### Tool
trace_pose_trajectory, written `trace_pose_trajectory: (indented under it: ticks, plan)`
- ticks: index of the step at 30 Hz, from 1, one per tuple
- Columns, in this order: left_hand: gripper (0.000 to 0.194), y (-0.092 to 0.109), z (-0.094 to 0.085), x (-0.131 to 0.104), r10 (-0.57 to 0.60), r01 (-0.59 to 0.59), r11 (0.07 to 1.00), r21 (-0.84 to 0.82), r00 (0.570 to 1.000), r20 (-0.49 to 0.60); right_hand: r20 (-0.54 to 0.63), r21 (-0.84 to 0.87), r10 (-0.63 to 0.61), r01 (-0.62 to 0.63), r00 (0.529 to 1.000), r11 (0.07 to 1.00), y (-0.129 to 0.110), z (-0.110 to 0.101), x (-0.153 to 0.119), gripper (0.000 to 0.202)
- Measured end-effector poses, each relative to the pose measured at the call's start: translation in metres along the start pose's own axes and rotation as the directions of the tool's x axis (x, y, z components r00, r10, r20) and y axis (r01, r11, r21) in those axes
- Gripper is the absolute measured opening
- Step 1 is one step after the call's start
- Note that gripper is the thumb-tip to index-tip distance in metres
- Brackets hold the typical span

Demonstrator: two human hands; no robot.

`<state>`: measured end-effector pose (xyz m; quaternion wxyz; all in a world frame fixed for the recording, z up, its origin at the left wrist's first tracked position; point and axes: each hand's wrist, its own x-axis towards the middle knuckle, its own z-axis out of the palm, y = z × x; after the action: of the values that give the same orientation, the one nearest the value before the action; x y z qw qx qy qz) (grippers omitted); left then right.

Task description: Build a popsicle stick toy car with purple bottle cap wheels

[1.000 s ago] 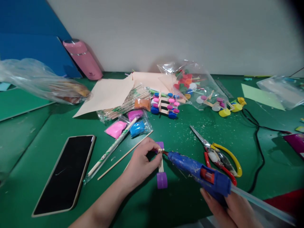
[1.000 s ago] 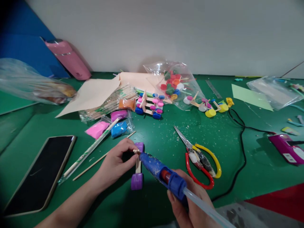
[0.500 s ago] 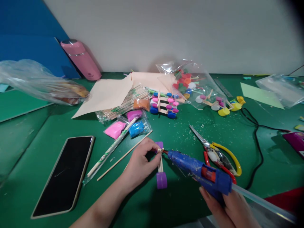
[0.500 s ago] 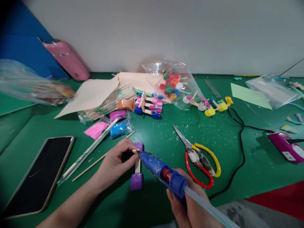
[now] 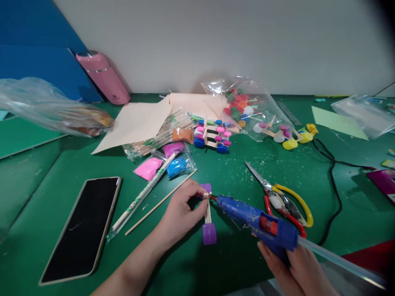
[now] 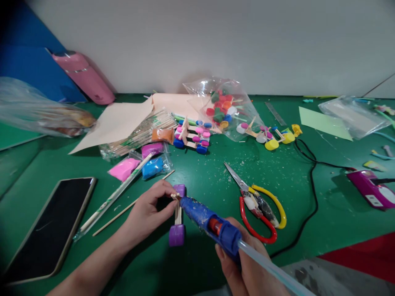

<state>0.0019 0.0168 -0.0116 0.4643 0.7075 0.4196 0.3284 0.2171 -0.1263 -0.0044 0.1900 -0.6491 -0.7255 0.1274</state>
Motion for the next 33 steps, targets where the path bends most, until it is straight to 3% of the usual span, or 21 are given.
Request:
trace_pose_trajectory:
  ticks: [10,16,19,23,33]
  plan:
    - [0.010,-0.0012,-0.0004,0.0000,0.018,-0.019,1.000,0.005,1.000,0.016,0.026,0.085,0.008,-0.010,1.000,0.996,0.0022,0.0003,-0.0017,0.064]
    - [0.010,-0.0021,-0.0007,-0.0004,0.025,-0.025,1.000,-0.001,0.999,0.020,0.017,0.125,0.016,-0.018,1.000,0.992,0.0033,0.0001,-0.0044,0.044]
    - [0.010,-0.0020,-0.0008,-0.0005,0.024,-0.024,1.000,0.000,0.999,0.026,0.002,0.098,-0.023,0.023,1.000,0.995,0.0010,0.0000,-0.0010,0.044]
    - [0.010,-0.0020,-0.0014,-0.0010,0.023,-0.024,1.000,0.010,0.999,0.031,0.016,0.051,-0.057,0.056,0.998,0.997,-0.0014,-0.0035,0.0041,0.059]
    - [0.009,-0.0042,-0.0006,-0.0021,0.025,-0.025,0.999,0.023,1.000,0.008,0.054,0.003,-0.098,0.098,0.994,0.995,0.0061,0.0018,0.0034,0.050]
